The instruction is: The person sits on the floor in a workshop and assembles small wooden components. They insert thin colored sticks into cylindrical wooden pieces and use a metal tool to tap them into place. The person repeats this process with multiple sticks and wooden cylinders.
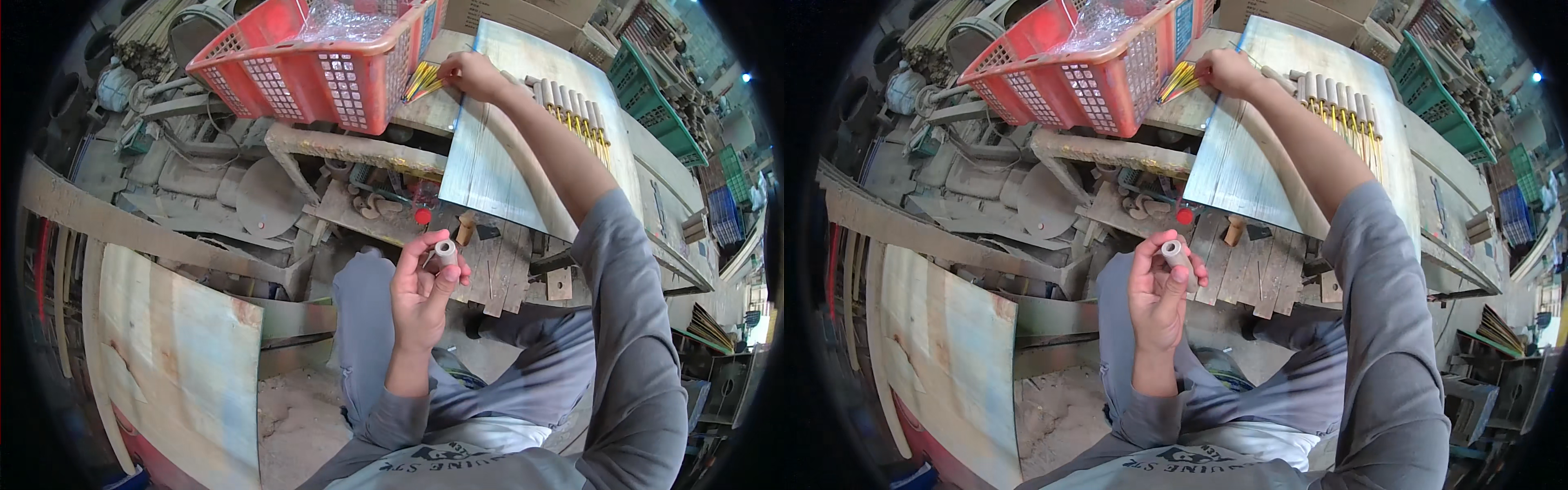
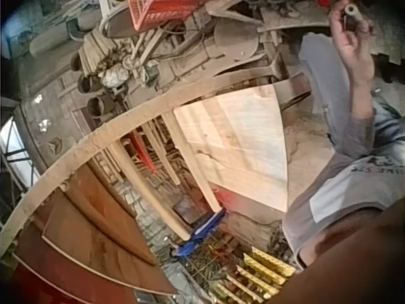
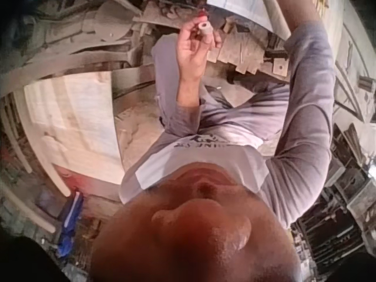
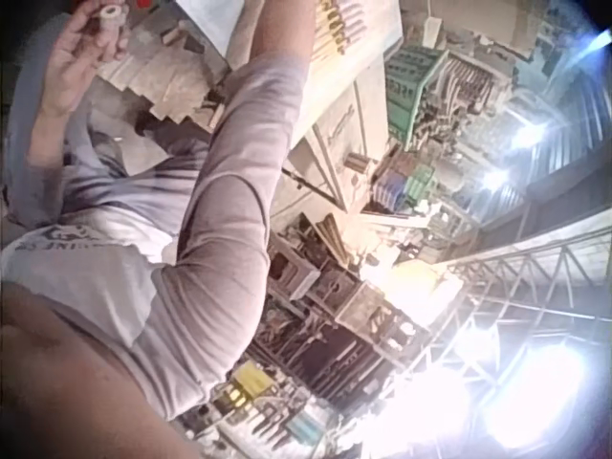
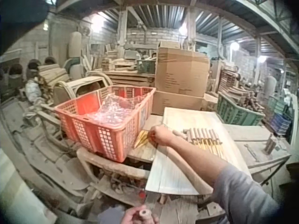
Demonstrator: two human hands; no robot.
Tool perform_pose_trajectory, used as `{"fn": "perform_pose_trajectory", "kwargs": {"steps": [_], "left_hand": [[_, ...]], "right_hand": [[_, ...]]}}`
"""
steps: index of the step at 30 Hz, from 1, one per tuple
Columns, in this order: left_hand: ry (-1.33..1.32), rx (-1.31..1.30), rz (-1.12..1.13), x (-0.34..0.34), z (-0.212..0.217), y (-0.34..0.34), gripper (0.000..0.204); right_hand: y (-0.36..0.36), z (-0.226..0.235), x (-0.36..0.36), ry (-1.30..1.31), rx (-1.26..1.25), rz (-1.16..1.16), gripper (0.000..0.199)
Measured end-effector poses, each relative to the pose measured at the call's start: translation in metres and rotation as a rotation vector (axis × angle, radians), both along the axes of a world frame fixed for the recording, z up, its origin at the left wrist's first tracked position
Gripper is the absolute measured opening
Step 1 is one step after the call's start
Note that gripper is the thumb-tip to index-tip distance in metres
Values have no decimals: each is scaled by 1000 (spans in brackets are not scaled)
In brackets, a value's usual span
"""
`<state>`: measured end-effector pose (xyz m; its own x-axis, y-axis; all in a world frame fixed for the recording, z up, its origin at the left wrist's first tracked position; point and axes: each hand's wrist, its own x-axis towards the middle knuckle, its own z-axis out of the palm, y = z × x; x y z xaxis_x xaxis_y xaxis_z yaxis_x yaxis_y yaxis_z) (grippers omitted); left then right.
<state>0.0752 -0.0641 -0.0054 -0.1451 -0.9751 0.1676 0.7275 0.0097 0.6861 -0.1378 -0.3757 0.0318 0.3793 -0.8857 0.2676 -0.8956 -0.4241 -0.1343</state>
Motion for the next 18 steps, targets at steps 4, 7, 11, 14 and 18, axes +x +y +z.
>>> {"fn": "perform_pose_trajectory", "kwargs": {"steps": [4,7,11,14,18], "left_hand": [[-10,17,0,-3,0,-3,39],[-34,7,-11,-7,2,-3,38],[-12,13,-35,-11,1,-2,37],[-15,10,-37,-14,1,0,37],[-28,13,-27,-18,1,3,38]], "right_hand": [[-2,7,-11,-13,-52,169,13],[5,18,-17,-12,-107,247,13],[16,29,-21,-206,-7,167,12],[15,33,-22,-230,-37,162,10],[0,18,-15,-116,-451,164,10]]}}
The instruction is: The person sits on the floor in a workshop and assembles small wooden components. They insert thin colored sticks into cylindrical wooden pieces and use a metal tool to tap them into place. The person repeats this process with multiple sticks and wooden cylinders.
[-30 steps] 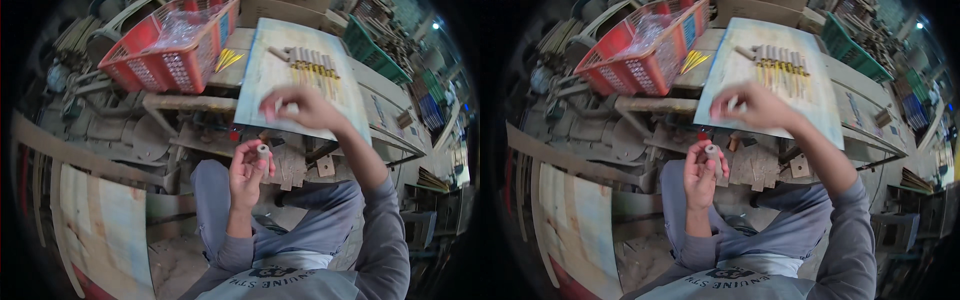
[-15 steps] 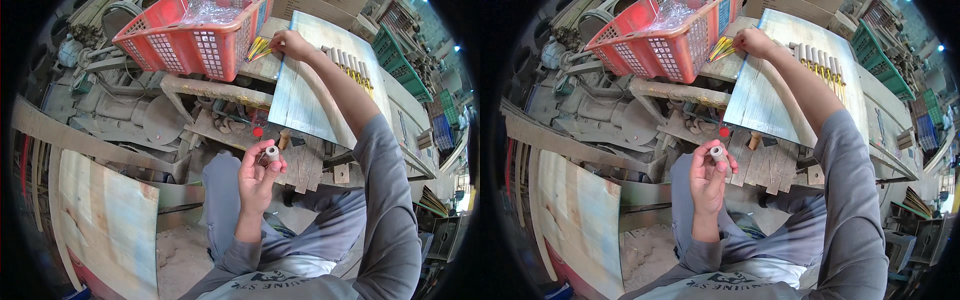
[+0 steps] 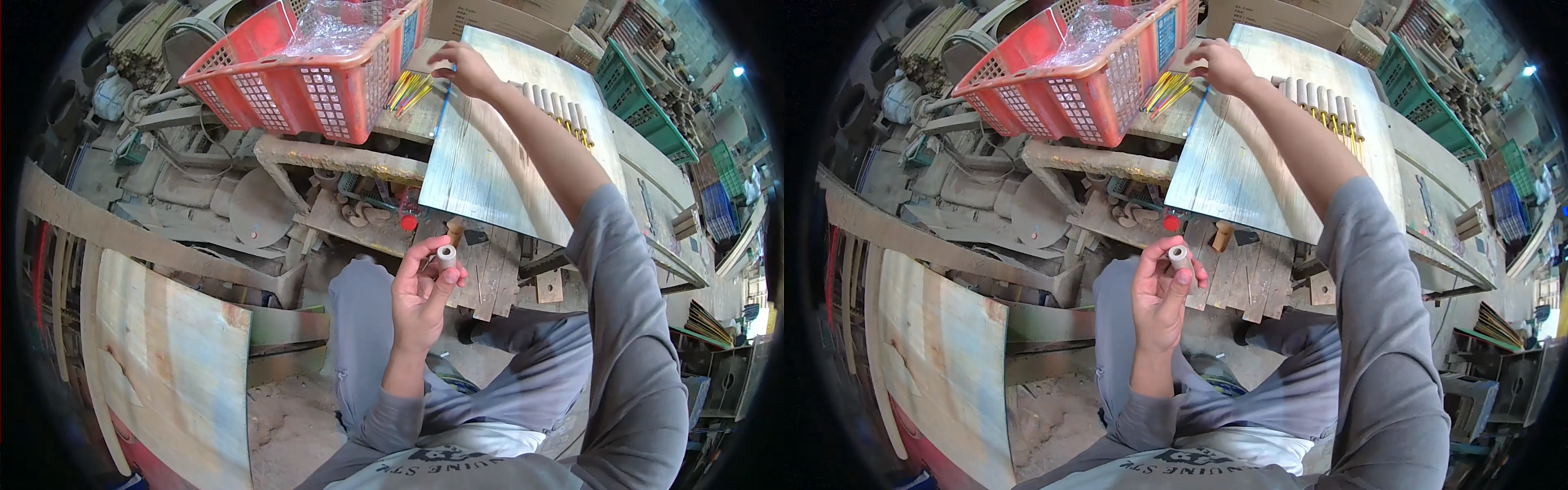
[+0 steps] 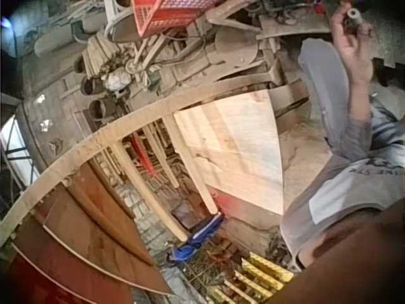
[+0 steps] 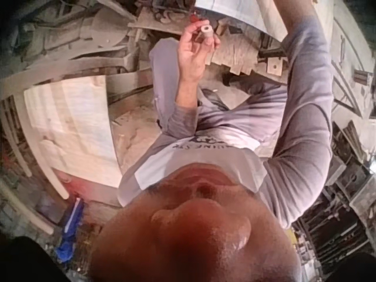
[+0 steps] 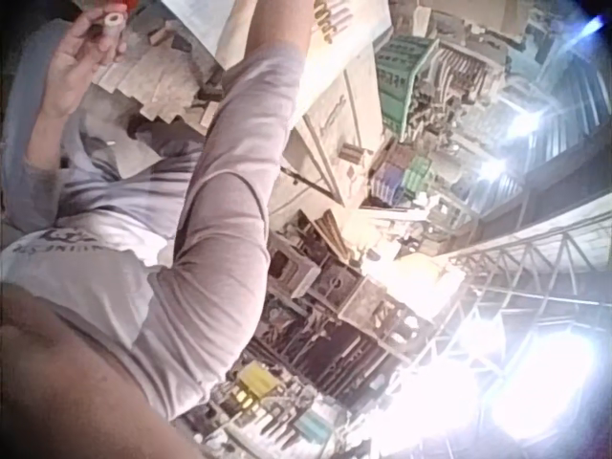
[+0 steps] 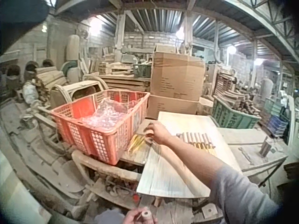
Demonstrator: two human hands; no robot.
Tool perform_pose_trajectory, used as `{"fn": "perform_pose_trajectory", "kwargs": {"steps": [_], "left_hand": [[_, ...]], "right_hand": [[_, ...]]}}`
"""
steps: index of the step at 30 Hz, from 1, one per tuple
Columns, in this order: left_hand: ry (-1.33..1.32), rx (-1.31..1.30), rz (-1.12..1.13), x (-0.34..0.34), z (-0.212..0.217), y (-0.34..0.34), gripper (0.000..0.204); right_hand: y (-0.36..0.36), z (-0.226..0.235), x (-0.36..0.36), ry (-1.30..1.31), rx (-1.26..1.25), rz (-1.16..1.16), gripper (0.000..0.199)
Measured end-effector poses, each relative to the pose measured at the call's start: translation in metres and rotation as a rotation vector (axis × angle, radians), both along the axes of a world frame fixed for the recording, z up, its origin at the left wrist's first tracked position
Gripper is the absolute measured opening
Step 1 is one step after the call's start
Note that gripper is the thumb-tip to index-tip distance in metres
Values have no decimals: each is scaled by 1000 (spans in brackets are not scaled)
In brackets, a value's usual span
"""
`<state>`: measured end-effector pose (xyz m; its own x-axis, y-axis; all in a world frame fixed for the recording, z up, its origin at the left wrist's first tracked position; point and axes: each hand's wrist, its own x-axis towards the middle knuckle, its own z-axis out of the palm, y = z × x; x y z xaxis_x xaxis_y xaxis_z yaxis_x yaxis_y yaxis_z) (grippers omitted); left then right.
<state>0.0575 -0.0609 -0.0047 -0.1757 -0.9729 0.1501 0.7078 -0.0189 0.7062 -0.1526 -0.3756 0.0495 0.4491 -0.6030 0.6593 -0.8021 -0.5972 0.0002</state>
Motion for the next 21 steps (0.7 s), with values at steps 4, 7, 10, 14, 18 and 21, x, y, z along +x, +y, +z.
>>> {"fn": "perform_pose_trajectory", "kwargs": {"steps": [4,7,10,14,18,21], "left_hand": [[-6,-5,11,-2,0,0,38],[-5,3,0,-4,-2,-2,38],[-15,-12,-17,-6,-7,-2,38],[-22,-1,-28,-4,-5,-3,38],[-15,11,-8,-2,-5,-4,38],[-16,1,1,0,-5,-5,38]], "right_hand": [[-1,-4,15,-79,366,-109,14],[1,-8,10,-35,596,67,12],[9,-20,12,69,448,166,17],[10,-19,9,162,266,237,15],[12,-14,6,213,329,266,12],[18,-12,6,212,342,288,11]]}}
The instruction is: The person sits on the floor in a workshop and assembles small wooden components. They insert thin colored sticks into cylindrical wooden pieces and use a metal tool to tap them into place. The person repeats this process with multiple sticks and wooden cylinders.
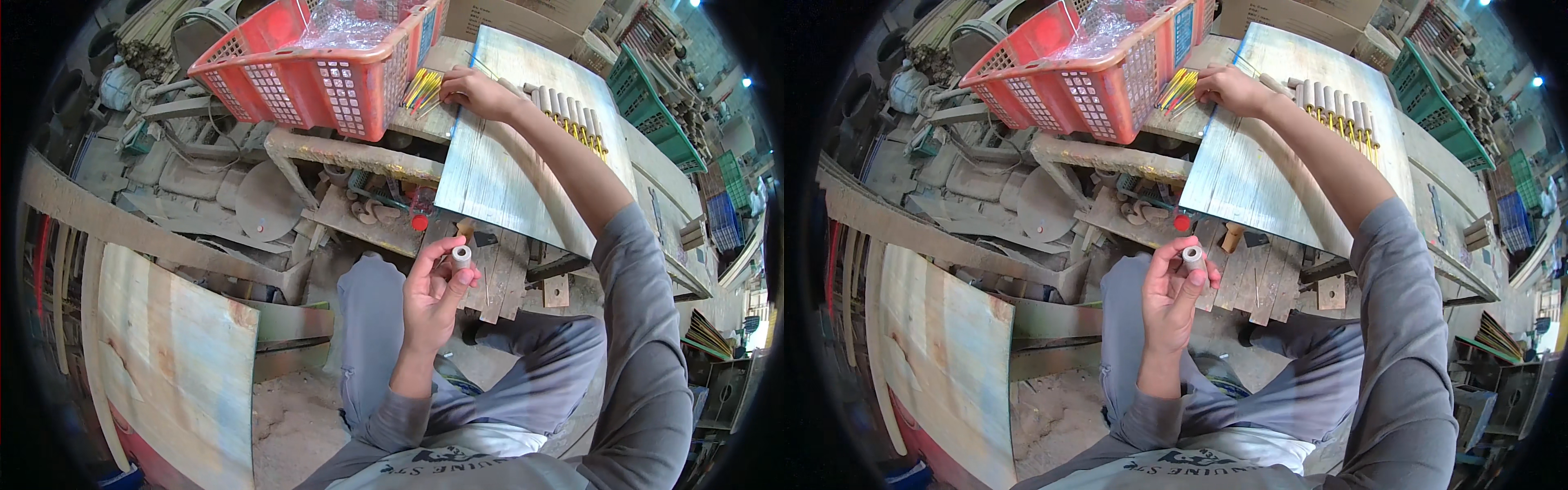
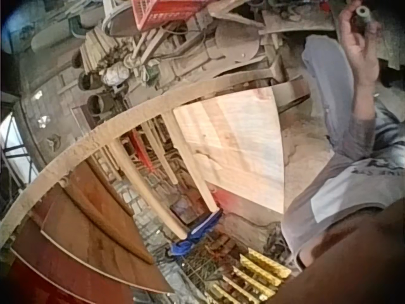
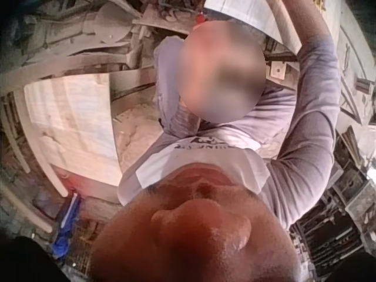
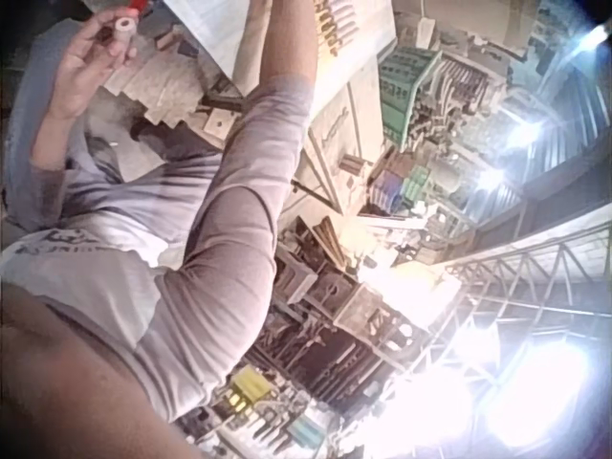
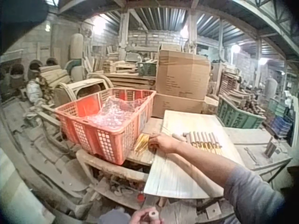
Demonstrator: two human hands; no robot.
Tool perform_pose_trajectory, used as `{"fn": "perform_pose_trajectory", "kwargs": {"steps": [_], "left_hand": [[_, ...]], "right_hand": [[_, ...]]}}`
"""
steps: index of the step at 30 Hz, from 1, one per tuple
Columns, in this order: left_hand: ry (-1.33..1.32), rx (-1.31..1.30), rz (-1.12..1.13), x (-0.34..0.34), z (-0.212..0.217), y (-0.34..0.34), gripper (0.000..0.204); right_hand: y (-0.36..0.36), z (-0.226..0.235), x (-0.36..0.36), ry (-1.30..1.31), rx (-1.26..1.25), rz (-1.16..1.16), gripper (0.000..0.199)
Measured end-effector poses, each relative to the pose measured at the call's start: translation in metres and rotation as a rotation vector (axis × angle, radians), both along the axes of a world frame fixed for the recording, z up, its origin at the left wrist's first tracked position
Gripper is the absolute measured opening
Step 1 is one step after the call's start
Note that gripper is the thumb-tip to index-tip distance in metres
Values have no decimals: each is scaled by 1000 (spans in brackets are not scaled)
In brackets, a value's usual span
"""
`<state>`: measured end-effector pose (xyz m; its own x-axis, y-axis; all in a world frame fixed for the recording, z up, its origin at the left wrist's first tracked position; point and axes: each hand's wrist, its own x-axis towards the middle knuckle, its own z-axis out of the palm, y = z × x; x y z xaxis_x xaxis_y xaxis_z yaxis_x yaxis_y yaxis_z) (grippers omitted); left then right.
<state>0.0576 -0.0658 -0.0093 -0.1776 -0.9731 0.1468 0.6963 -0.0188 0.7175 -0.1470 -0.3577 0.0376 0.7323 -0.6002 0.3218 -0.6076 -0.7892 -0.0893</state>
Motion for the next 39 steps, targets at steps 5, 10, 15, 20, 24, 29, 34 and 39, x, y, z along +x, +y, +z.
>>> {"fn": "perform_pose_trajectory", "kwargs": {"steps": [5,10,15,20,24,29,34,39], "left_hand": [[10,-2,-10,0,3,1,38],[-7,-23,22,3,2,3,36],[-31,-62,73,2,10,0,34],[-55,-130,72,-9,10,5,32],[-101,-201,-13,-13,20,21,34],[-34,-228,-78,-24,46,51,34],[-72,-366,-85,-25,59,65,33],[-145,-421,-76,-18,64,68,39]], "right_hand": [[5,4,1,6,50,-19,8],[15,12,11,112,-231,44,14],[96,53,-26,-712,330,-228,11],[263,83,-8,-1664,916,61,41],[340,71,14,-1782,676,2,17],[383,71,26,-1672,449,-46,9],[407,75,40,-1476,217,-102,9],[415,75,55,-1356,57,-126,9]]}}
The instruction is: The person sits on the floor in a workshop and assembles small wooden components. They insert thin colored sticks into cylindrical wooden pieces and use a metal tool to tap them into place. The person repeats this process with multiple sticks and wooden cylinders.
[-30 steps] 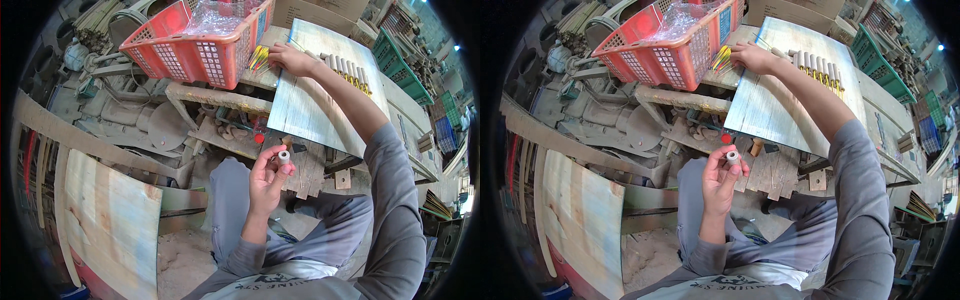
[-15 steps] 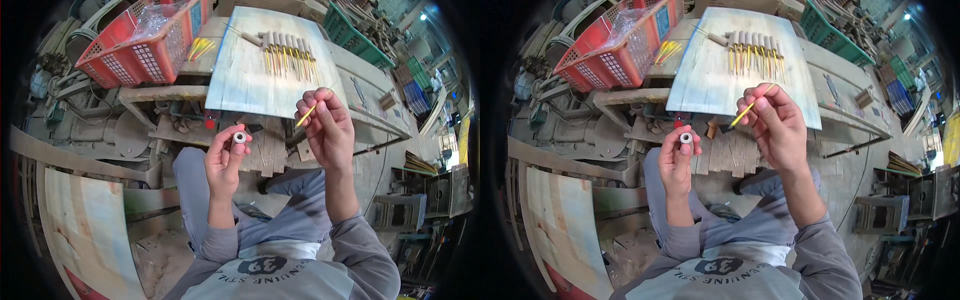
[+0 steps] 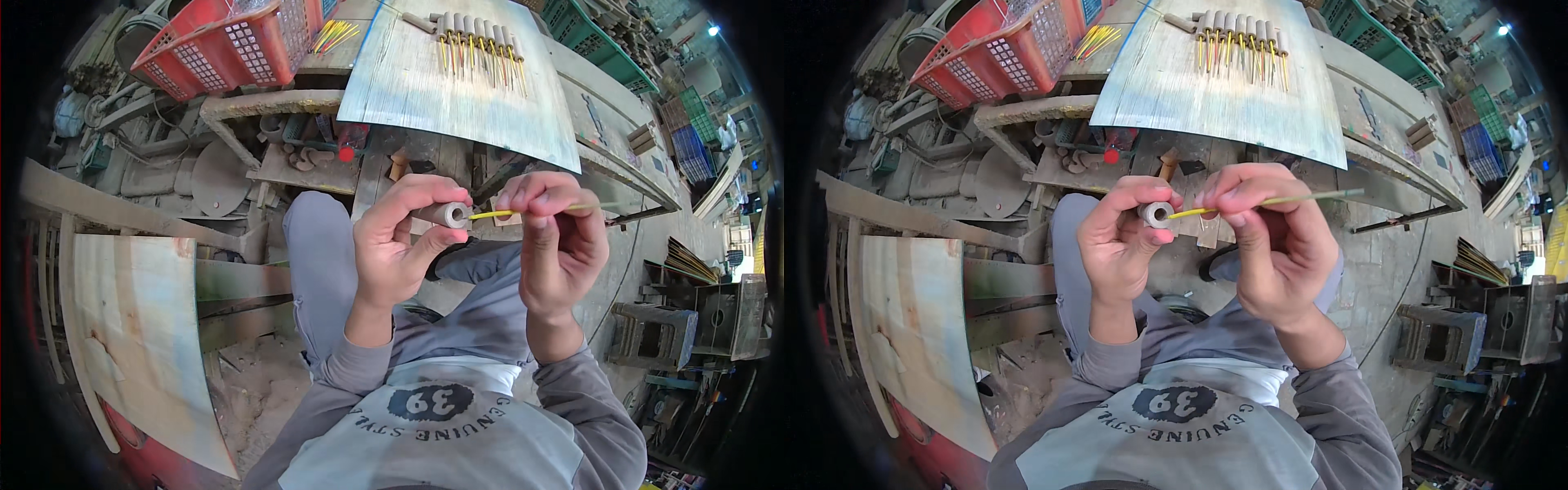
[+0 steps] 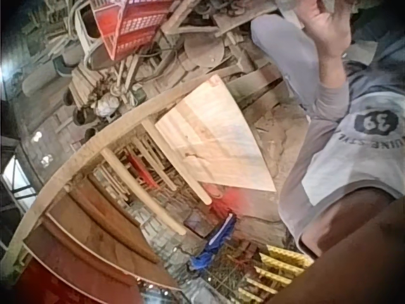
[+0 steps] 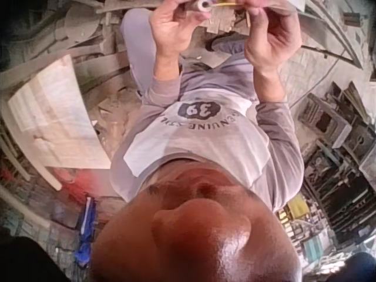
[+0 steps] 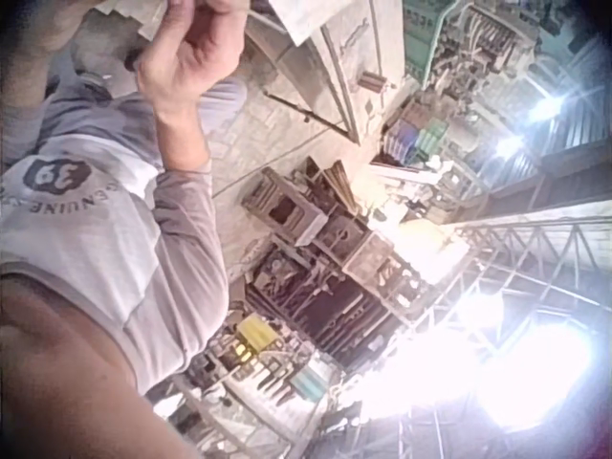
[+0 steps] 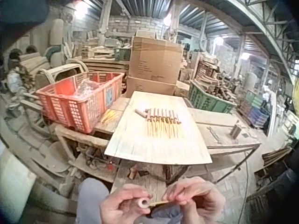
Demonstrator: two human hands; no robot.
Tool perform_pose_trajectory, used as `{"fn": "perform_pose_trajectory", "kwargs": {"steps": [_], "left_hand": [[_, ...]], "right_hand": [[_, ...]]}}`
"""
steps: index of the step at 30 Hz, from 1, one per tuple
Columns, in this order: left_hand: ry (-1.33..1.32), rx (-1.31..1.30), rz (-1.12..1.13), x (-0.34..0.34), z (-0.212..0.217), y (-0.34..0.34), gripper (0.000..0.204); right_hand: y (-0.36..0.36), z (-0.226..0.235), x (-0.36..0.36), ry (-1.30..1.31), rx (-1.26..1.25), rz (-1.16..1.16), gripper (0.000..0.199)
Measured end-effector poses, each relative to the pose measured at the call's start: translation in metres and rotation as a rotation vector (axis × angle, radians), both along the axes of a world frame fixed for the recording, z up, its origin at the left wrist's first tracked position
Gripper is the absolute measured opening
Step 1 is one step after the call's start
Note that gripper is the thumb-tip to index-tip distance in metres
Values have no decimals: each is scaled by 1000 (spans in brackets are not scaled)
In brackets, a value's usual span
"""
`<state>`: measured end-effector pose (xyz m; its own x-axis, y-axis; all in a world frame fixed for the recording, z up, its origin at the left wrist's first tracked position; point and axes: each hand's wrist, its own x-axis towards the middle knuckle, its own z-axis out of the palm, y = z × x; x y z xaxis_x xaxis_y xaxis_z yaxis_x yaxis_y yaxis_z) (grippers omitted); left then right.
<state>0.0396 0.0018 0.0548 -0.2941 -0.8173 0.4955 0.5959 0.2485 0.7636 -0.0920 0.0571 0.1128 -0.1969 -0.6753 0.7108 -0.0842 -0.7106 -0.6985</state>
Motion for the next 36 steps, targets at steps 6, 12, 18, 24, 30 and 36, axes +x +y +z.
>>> {"fn": "perform_pose_trajectory", "kwargs": {"steps": [6,12,18,24,30,36], "left_hand": [[11,-50,33,1,-4,-6,28],[156,-30,-80,-2,-12,-10,32],[211,-58,-114,-6,-21,-11,39],[157,-63,-84,-7,-20,-9,40],[127,-94,-96,-8,-16,-9,37],[70,-97,-10,-8,-14,-7,34]], "right_hand": [[-6,-3,0,278,-39,-165,17],[-6,8,6,438,-77,-121,31],[-3,15,8,564,-125,-118,25],[-2,24,8,640,-87,-130,23],[2,22,2,633,-29,-131,25],[0,15,0,606,-18,-169,32]]}}
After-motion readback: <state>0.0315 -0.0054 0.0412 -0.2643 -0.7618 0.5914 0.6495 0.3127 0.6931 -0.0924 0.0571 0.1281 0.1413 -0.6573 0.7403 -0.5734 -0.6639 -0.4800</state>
